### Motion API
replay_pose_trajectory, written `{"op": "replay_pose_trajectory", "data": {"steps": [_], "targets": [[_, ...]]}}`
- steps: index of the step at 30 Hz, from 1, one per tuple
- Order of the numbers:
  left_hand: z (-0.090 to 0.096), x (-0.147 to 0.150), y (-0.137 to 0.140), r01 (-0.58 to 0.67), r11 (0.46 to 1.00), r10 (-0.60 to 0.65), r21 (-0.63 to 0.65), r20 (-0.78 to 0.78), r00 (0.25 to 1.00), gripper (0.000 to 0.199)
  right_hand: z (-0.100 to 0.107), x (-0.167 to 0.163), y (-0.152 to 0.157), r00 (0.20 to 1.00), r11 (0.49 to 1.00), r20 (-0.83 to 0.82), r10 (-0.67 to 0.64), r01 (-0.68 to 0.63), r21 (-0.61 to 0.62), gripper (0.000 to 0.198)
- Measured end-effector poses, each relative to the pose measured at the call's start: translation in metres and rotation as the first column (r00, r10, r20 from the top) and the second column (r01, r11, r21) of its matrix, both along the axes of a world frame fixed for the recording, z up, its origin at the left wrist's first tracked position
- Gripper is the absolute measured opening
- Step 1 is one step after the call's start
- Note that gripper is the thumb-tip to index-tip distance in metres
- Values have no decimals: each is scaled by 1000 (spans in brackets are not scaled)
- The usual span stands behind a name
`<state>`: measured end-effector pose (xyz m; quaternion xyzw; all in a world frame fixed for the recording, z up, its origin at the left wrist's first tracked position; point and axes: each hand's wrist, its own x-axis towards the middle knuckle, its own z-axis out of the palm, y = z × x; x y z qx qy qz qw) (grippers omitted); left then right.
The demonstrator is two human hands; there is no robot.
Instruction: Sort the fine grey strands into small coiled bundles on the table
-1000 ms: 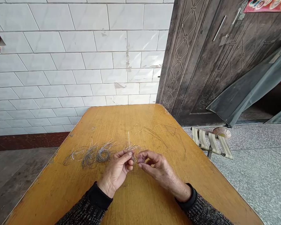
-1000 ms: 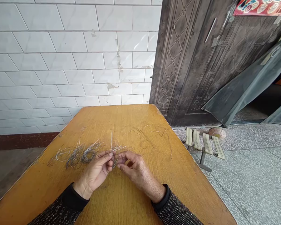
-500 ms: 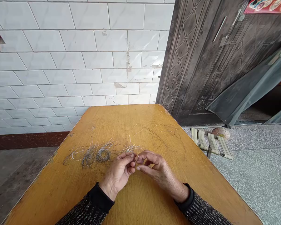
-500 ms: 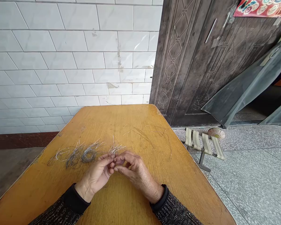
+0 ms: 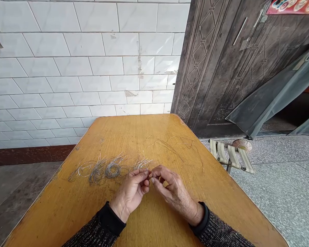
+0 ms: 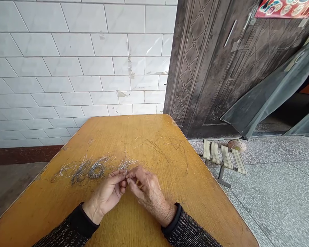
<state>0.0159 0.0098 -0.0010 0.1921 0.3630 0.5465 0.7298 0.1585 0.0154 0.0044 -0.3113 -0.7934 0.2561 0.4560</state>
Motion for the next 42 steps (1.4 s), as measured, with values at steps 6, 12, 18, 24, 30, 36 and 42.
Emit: {"op": "replay_pose_trajectory", "data": {"steps": [6, 12, 18, 24, 30, 36, 42], "targets": [[3, 0, -2, -11, 1000, 11, 27, -3, 1000, 15, -4, -3, 3, 982, 968, -188, 11, -58, -245, 13], [2, 0, -3, -37, 996, 39, 82, -21, 999, 16, -9, -5, 9, 909, 855, -417, -14, -206, -477, 25], [3, 0, -3, 1, 999, -2, 45, 25, 1000, 11, -4, -6, 7, 867, 825, -497, 23, -297, -481, 25], [2, 0, -2, 42, 999, -42, 27, 24, 999, 7, -4, -7, 6, 861, 808, -501, 91, -358, -469, 27], [0, -2, 0, -9, 998, 10, 61, -12, 1000, 13, -5, -4, 9, 885, 799, -448, 126, -358, -483, 31], [3, -4, 1, -18, 997, 20, 73, -27, 999, 17, 0, -3, 7, 888, 732, -440, 137, -389, -559, 33], [5, -8, 3, -11, 995, 24, 104, -128, 992, 19, -7, -4, 9, 841, 636, -540, -15, -409, -654, 33]]}}
